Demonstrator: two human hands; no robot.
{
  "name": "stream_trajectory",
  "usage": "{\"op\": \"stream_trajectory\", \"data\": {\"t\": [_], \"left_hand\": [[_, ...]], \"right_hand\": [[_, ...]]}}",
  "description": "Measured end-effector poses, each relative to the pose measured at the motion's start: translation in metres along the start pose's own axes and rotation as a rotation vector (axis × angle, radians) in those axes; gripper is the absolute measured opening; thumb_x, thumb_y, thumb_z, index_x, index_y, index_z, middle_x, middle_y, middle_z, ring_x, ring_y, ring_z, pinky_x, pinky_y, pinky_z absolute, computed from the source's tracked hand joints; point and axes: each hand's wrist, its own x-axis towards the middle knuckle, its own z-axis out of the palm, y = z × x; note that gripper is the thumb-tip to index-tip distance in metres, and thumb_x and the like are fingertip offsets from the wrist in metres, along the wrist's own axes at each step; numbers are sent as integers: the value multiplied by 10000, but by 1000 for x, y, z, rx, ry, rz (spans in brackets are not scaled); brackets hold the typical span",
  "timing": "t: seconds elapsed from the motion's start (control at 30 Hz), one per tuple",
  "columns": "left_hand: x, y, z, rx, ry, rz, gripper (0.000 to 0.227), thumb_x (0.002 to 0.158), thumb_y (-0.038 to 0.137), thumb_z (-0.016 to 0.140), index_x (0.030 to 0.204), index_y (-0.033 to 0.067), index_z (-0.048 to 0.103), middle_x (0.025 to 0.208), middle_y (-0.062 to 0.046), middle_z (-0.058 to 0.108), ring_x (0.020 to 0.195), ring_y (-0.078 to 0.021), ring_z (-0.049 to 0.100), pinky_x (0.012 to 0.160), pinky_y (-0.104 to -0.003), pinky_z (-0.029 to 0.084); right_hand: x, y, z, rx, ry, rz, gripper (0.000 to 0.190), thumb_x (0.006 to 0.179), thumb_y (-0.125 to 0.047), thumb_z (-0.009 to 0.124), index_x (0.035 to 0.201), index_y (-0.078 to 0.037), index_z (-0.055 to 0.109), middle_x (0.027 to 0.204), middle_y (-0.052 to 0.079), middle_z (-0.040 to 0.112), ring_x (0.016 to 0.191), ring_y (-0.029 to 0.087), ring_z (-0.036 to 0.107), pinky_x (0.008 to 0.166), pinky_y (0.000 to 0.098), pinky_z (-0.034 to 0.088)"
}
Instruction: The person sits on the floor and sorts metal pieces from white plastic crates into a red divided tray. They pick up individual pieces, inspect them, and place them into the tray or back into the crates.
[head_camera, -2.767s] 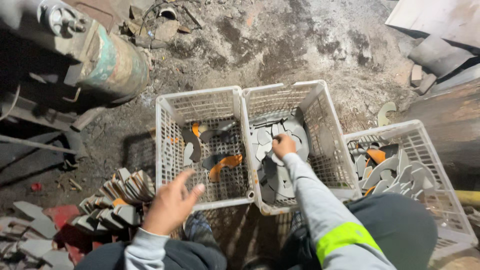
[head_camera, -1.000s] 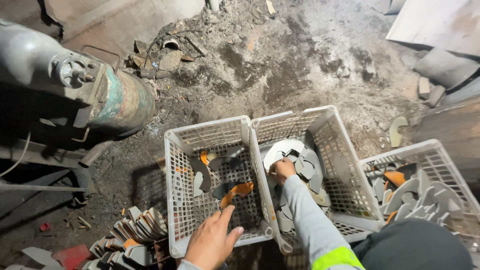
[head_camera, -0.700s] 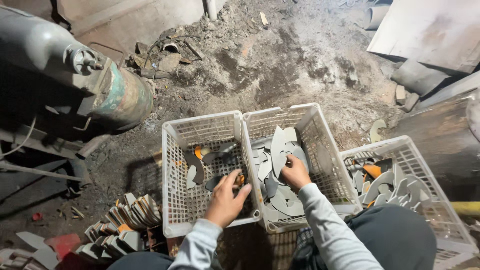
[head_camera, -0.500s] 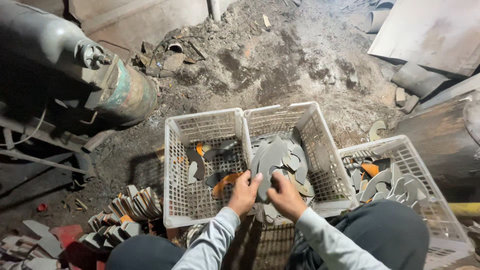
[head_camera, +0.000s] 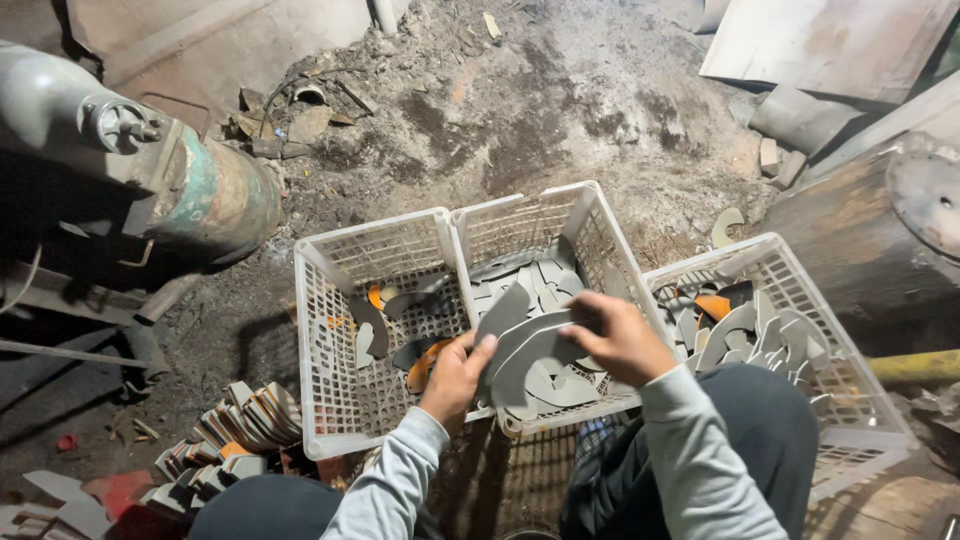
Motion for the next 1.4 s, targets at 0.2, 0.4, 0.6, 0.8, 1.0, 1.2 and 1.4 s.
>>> {"op": "stream_trajectory", "data": {"t": [0.2,0.4,0.6,0.8,1.0,1.2,1.4], "left_hand": [[23,-18,-3,-225,61,24,358,1064,302,455,963,-7,605,793,-76,677,679,-173,650,687,-318,571],[2,6,38,-371,103,-12,440,1085,419,469,1066,26,667,725,-46,575,670,-151,600,680,-295,566],[-21,25,45,-361,212,1,460,993,462,423,1056,59,636,872,-9,698,735,-134,647,684,-319,536],[-9,9,-24,-190,344,151,611,1063,557,425,1096,-1,671,833,-60,645,688,-115,610,672,-254,564],[-37,37,-12,-239,-153,-114,665,976,584,519,1224,-25,616,878,-105,668,716,-196,695,631,-352,640],[-61,62,-4,-534,-483,-302,803,898,647,428,1246,-58,596,902,-162,729,736,-254,760,725,-389,662],[-63,29,-24,-222,-479,-295,501,1117,412,467,1212,-76,527,925,-131,725,811,-250,727,774,-396,619]], "right_hand": [[-12,2,-48,-12,276,30,183,918,-123,704,1042,-6,637,907,76,716,808,130,700,736,291,598],[-8,11,10,156,534,-120,186,946,-106,703,1016,-23,551,887,89,638,747,145,606,657,301,530],[-21,-4,93,108,544,-256,222,858,9,611,1035,-59,495,869,45,619,764,111,634,664,255,544],[-12,2,22,287,324,-208,223,895,99,600,1037,-51,514,913,40,591,824,97,568,746,231,487],[-20,-5,10,417,-181,-166,342,743,167,467,1013,-42,493,1025,20,616,928,104,601,901,274,510],[-23,-22,5,121,-280,-160,271,880,125,651,1084,-29,561,962,61,649,923,127,623,870,290,525],[-14,-6,12,371,-126,-191,337,819,137,431,1109,-20,502,1007,81,643,971,169,673,931,335,584]]}}
